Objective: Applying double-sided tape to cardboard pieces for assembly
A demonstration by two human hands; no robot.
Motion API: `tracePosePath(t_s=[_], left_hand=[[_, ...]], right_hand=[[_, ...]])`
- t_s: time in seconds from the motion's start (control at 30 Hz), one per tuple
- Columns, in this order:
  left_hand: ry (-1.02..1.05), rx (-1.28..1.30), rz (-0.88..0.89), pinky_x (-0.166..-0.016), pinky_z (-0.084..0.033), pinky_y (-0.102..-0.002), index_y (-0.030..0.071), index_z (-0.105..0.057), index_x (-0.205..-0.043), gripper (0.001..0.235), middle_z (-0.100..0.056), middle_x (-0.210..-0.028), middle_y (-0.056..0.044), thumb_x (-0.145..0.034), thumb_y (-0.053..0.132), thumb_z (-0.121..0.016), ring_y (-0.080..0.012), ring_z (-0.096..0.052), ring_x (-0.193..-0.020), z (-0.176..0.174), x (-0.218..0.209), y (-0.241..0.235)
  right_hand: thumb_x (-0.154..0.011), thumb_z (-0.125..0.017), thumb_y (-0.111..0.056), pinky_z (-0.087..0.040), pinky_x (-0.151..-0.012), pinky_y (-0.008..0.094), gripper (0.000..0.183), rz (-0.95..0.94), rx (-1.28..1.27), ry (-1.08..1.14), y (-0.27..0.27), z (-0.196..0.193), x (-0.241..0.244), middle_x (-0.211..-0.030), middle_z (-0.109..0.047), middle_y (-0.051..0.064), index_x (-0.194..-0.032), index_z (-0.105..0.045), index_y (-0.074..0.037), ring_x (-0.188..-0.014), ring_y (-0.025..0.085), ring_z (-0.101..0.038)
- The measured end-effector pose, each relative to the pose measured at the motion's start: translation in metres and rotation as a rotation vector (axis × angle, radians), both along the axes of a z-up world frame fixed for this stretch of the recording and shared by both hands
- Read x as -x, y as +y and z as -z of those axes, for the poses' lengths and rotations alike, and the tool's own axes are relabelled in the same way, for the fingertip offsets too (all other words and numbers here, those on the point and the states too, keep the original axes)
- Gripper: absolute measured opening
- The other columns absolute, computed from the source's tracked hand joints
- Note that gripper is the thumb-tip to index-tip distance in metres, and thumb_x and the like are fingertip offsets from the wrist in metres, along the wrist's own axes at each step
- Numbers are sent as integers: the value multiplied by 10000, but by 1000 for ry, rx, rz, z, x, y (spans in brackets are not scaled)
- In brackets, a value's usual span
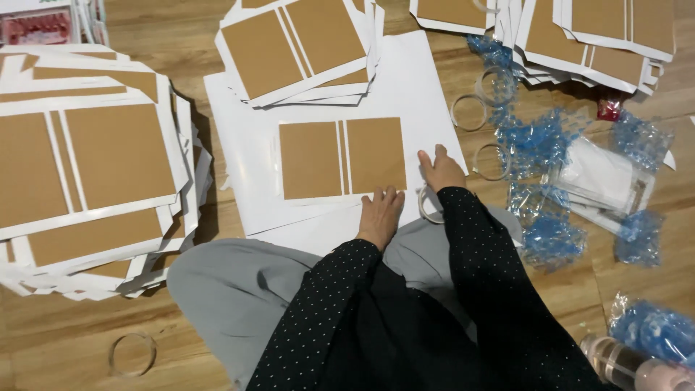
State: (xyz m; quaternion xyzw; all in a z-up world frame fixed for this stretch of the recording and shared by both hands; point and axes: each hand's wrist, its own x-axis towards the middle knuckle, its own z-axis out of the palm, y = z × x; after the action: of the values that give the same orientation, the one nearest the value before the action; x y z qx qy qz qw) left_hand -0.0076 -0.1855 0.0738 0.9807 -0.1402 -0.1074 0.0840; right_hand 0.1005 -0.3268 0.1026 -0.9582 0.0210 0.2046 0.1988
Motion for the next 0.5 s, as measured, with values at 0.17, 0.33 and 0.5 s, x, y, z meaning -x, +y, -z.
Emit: tracePosePath(t_s=[0.17, 0.33, 0.5], left_hand=[[204, 250, -178, -813, -406, -499, 173, -455, -1196, 517, -334, -1181, -83, -750, 376, -619, -356, -354, -1099, -13, 26, 58], [196, 625, -1063, -959, -306, -591, 81, -291, -1347, 856, -164, -1374, -233, -709, 509, -668, -491, -226, -1234, 20, 14, 149], [43, 1043, -1648, -1011, -254, -474, 96, -227, -1387, 810, -193, -1368, -191, -755, 409, -624, -414, -284, -1219, 17, 20, 169]], right_hand=[[-902, -261, -528, -430, -873, 486, 727, -258, 143, 101, 72, -52, 48, -1050, -589, 282, -1362, -234, 35, -1031, 376, -567], [-896, -330, -491, -479, -818, 429, 756, -367, 314, 130, 94, -80, 79, -967, -634, 239, -1393, -121, 39, -949, 330, -619], [-875, -347, -521, -501, -750, 416, 722, -481, 442, 36, 79, -55, 77, -907, -661, 188, -1396, -225, -37, -895, 321, -642]])
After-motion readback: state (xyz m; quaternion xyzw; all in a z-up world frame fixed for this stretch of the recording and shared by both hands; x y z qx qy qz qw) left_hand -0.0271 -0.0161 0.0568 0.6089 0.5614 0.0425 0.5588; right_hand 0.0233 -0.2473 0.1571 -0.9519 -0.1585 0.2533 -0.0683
